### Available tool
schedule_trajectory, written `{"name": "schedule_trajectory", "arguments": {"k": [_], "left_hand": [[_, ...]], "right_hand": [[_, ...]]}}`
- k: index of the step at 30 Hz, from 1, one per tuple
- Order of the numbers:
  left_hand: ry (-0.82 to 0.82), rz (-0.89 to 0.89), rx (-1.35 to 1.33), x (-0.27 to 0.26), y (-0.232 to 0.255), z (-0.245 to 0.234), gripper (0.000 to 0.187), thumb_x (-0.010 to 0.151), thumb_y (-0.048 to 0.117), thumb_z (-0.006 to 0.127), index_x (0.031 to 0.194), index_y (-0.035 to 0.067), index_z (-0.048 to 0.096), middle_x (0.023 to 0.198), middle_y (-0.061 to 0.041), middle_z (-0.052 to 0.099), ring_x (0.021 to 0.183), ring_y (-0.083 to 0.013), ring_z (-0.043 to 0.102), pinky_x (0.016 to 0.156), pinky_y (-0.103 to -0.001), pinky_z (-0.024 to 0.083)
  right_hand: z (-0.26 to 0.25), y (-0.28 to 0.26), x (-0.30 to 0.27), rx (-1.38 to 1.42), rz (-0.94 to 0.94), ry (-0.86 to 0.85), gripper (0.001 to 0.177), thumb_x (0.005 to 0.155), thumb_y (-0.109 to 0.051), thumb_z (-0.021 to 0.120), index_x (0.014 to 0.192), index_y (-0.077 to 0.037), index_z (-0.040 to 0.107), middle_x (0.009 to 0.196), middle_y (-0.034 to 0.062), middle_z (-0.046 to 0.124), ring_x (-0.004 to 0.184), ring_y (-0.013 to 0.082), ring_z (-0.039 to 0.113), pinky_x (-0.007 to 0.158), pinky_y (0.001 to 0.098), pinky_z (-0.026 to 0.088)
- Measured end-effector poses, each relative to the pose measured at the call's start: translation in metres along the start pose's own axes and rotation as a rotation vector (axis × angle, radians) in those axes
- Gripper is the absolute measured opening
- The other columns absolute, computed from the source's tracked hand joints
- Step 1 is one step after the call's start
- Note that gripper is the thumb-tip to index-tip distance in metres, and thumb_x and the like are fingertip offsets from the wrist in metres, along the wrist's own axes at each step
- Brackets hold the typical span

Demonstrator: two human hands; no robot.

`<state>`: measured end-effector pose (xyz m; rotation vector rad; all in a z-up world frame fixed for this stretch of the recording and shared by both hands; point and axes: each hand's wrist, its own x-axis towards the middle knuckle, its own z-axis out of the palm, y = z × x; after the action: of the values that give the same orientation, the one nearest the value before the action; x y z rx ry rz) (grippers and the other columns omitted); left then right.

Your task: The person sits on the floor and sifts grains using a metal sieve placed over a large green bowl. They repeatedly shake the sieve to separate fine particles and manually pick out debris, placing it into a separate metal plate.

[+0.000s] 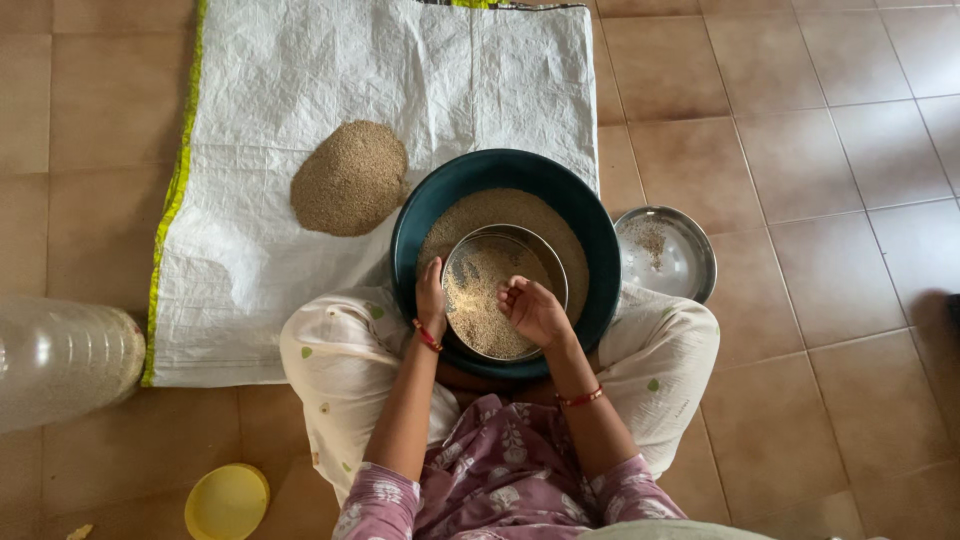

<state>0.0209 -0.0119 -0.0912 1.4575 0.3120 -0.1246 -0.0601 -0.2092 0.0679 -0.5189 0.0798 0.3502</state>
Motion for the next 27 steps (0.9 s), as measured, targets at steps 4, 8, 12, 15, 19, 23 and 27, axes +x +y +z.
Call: {"name": "schedule_trajectory", "arguments": {"k": [4, 8, 12, 15, 19, 23, 27], "left_hand": [[-0.007, -0.028, -0.072, 0.002, 0.002, 0.001, 0.056, 0.104, 0.039, 0.046, 0.138, -0.003, 0.059, 0.145, -0.019, 0.060, 0.135, -0.0306, 0.056, 0.113, -0.036, 0.039], [-0.006, -0.012, -0.087, 0.002, 0.005, 0.002, 0.057, 0.104, 0.039, 0.047, 0.139, -0.004, 0.059, 0.145, -0.020, 0.061, 0.134, -0.0308, 0.057, 0.113, -0.036, 0.040], [-0.022, -0.037, -0.070, -0.003, 0.011, 0.002, 0.060, 0.103, 0.042, 0.045, 0.141, -0.003, 0.057, 0.146, -0.019, 0.059, 0.135, -0.0294, 0.055, 0.113, -0.036, 0.040], [-0.023, -0.036, -0.029, -0.004, 0.018, 0.002, 0.061, 0.102, 0.045, 0.047, 0.139, -0.003, 0.058, 0.145, -0.019, 0.060, 0.135, -0.0292, 0.056, 0.112, -0.036, 0.040], [-0.024, 0.014, -0.007, -0.010, 0.027, 0.002, 0.061, 0.100, 0.047, 0.050, 0.134, -0.002, 0.063, 0.138, -0.019, 0.064, 0.131, -0.0295, 0.058, 0.110, -0.037, 0.041], [-0.024, 0.001, 0.027, -0.016, 0.038, 0.002, 0.059, 0.098, 0.048, 0.050, 0.131, 0.001, 0.064, 0.135, -0.016, 0.065, 0.128, -0.0282, 0.058, 0.109, -0.037, 0.041], [-0.029, -0.024, 0.014, -0.021, 0.042, 0.001, 0.060, 0.098, 0.049, 0.051, 0.133, 0.002, 0.064, 0.136, -0.015, 0.065, 0.129, -0.0259, 0.057, 0.109, -0.036, 0.040]], "right_hand": [[0.035, -0.012, -0.007, -0.065, -0.032, 0.120, 0.044, 0.099, -0.030, 0.053, 0.121, 0.005, 0.066, 0.123, 0.0211, 0.069, 0.116, 0.0300, 0.066, 0.104, 0.0400, 0.053], [0.026, -0.048, -0.024, -0.274, -0.152, 0.114, 0.044, 0.108, -0.028, 0.052, 0.131, 0.009, 0.058, 0.132, 0.0251, 0.066, 0.122, 0.0332, 0.064, 0.110, 0.0445, 0.051], [-0.033, -0.105, -0.039, -0.615, -0.406, 0.456, 0.042, 0.104, -0.026, 0.053, 0.133, 0.004, 0.060, 0.125, 0.0195, 0.069, 0.116, 0.0280, 0.066, 0.107, 0.0401, 0.053], [-0.086, -0.158, -0.051, -0.966, -0.647, 0.545, 0.043, 0.104, -0.023, 0.055, 0.135, 0.006, 0.060, 0.127, 0.0171, 0.069, 0.120, 0.0238, 0.066, 0.109, 0.0348, 0.050], [-0.121, -0.207, -0.066, -1.408, -0.625, 0.778, 0.039, 0.106, -0.021, 0.050, 0.129, 0.001, 0.073, 0.129, 0.0125, 0.076, 0.114, 0.0227, 0.067, 0.102, 0.0317, 0.049], [-0.132, -0.218, -0.066, -1.319, -0.735, 0.747, 0.034, 0.105, -0.017, 0.054, 0.132, -0.003, 0.068, 0.132, 0.0114, 0.072, 0.121, 0.0212, 0.068, 0.105, 0.0304, 0.049], [-0.139, -0.208, -0.064, -1.545, -0.720, 0.915, 0.042, 0.102, -0.019, 0.062, 0.142, -0.006, 0.059, 0.130, 0.0145, 0.072, 0.117, 0.0244, 0.068, 0.097, 0.0347, 0.052]]}}
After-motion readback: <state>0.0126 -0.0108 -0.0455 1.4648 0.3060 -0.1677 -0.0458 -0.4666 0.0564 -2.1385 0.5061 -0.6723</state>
